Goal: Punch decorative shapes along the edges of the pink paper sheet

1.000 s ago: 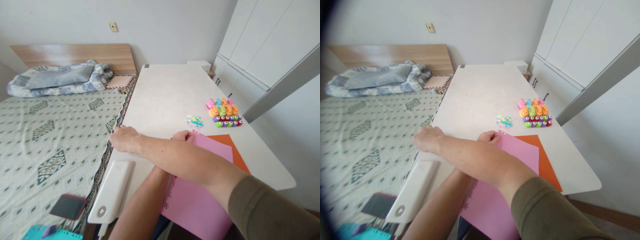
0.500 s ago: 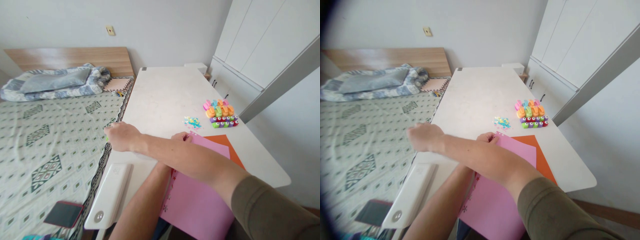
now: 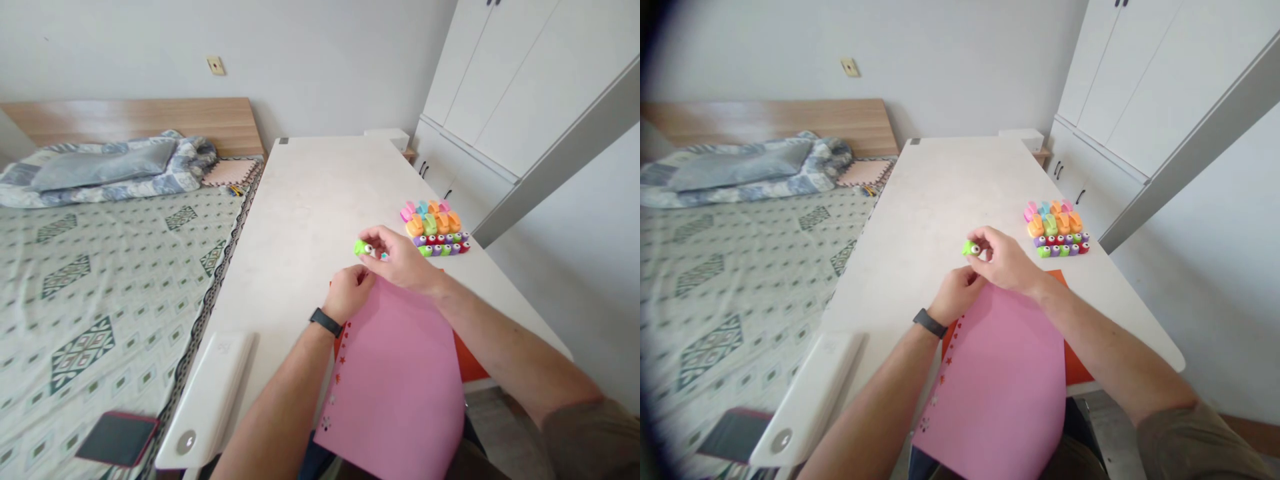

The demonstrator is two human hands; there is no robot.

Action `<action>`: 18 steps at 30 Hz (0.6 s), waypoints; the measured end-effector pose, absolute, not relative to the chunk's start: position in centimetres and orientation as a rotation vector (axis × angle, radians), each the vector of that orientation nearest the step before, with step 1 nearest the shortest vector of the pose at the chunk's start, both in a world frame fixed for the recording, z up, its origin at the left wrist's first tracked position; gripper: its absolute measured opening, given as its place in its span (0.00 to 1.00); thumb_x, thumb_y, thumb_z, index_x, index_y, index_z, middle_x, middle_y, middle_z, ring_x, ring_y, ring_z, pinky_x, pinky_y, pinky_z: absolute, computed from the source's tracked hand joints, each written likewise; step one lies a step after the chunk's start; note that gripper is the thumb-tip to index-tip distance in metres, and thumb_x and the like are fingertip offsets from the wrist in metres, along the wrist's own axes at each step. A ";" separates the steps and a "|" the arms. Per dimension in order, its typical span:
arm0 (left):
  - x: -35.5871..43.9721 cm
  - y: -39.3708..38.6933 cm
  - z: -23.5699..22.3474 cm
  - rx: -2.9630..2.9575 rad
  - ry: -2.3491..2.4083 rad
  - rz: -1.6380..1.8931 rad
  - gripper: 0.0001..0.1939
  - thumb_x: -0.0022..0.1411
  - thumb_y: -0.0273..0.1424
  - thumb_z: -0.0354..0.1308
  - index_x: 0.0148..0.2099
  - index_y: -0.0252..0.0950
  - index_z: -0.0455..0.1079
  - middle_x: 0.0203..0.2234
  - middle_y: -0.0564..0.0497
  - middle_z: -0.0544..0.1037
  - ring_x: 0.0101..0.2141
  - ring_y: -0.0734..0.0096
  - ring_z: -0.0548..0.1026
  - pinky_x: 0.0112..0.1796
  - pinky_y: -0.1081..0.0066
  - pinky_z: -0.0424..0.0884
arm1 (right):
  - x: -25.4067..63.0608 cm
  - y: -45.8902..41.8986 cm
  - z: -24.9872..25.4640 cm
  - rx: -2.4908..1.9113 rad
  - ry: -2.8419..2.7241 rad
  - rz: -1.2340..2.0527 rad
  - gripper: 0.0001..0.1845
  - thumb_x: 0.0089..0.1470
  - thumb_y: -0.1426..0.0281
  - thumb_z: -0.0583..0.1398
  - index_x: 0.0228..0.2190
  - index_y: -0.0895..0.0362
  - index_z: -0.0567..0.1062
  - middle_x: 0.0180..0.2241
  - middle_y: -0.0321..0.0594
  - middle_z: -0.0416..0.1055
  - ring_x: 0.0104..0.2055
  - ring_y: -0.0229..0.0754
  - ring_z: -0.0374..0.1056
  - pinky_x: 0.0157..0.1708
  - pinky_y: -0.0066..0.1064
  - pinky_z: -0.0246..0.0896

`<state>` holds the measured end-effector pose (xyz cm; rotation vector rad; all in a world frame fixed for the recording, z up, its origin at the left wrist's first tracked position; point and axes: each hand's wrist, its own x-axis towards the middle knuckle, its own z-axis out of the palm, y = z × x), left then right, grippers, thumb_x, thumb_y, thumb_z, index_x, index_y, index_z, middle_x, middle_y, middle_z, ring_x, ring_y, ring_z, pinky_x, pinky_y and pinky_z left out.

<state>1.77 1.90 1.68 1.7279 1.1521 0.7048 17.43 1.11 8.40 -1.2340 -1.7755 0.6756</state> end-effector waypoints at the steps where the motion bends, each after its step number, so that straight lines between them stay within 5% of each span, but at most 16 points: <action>1: 1.7 1.8 1.8 1.765 1.155 0.705 0.16 0.69 0.40 0.57 0.35 0.33 0.76 0.26 0.53 0.75 0.29 0.71 0.71 0.31 0.72 0.66 | 19.2 1.2 7.7 -1.277 -1.740 0.675 0.19 0.55 0.67 0.65 0.49 0.54 0.75 0.44 0.43 0.78 0.40 0.42 0.73 0.41 0.35 0.69; 6: 1.6 1.8 2.2 1.836 1.165 0.715 0.18 0.68 0.43 0.54 0.34 0.35 0.75 0.23 0.55 0.71 0.26 0.74 0.66 0.28 0.73 0.57 | 25.5 1.6 4.6 -1.443 -1.626 0.774 0.24 0.52 0.64 0.67 0.50 0.56 0.76 0.41 0.42 0.77 0.37 0.42 0.72 0.40 0.36 0.71; 18: 1.8 1.6 2.9 1.786 1.165 0.726 0.20 0.69 0.45 0.54 0.38 0.34 0.76 0.27 0.52 0.75 0.28 0.72 0.68 0.29 0.73 0.61 | 26.5 0.4 3.4 -1.448 -1.749 0.881 0.24 0.54 0.62 0.67 0.52 0.54 0.77 0.42 0.41 0.78 0.36 0.41 0.70 0.37 0.35 0.67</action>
